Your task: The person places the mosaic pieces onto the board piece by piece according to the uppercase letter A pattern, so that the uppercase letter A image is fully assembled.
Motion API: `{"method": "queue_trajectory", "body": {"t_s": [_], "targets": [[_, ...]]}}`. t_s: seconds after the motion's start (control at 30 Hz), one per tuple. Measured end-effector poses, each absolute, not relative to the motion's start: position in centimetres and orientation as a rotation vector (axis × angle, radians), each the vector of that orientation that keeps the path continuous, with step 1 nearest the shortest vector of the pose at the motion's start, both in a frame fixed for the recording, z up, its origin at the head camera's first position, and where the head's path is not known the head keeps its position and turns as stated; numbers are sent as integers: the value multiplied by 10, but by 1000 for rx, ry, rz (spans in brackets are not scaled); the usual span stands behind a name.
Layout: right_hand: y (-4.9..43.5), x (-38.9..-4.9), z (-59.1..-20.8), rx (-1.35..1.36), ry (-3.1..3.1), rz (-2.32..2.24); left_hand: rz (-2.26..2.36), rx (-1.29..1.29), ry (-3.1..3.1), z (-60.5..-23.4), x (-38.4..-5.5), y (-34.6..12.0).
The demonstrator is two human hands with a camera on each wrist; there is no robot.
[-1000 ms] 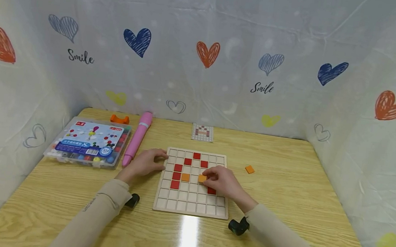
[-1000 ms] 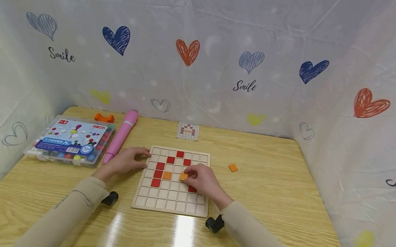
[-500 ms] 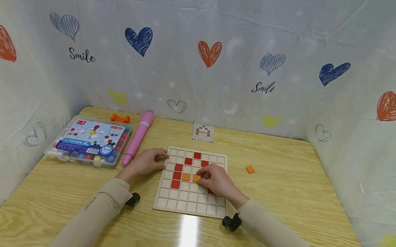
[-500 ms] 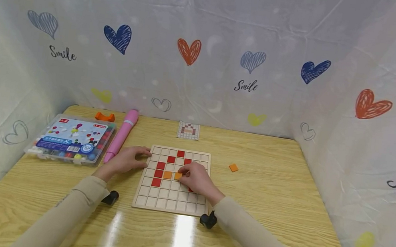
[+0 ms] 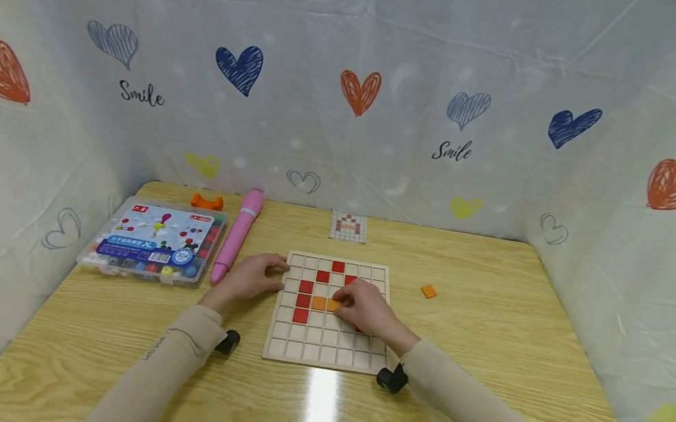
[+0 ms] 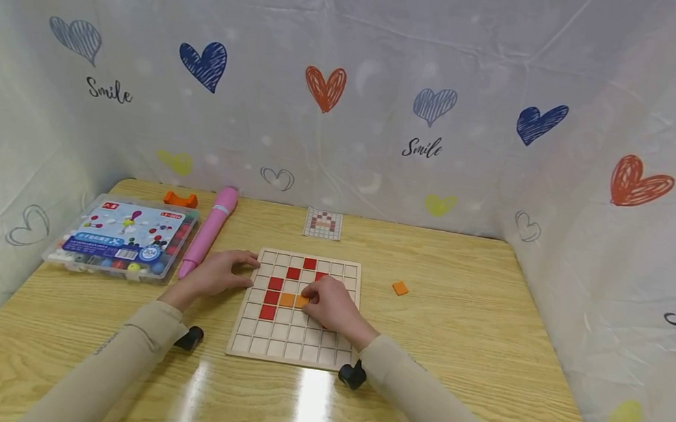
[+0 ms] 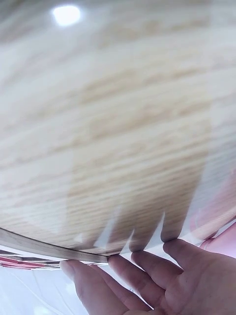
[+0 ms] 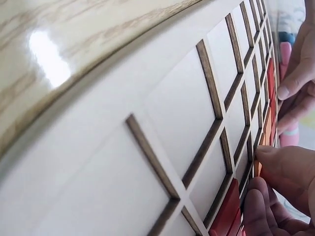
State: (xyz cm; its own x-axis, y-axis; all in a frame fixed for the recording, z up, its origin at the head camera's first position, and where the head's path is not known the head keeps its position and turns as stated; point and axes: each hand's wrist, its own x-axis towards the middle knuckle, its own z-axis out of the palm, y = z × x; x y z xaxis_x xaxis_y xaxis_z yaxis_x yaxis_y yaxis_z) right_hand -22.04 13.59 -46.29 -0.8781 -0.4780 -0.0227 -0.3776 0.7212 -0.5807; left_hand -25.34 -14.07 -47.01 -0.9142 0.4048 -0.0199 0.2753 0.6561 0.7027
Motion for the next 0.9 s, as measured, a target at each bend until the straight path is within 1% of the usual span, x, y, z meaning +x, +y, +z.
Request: {"method": "queue_trajectory", "body": {"t_s": [0.53, 0.73, 0.9], "targets": [[137, -220, -462, -713, 2762, -885, 1108, 569, 2712, -470, -251, -140], [149, -211, -460, -584, 2803, -1007, 1108, 575, 2706, -471, -252, -140], [173, -199, -461, -368, 2822, -1161, 1125, 554, 2697, -470, -251, -141]]}}
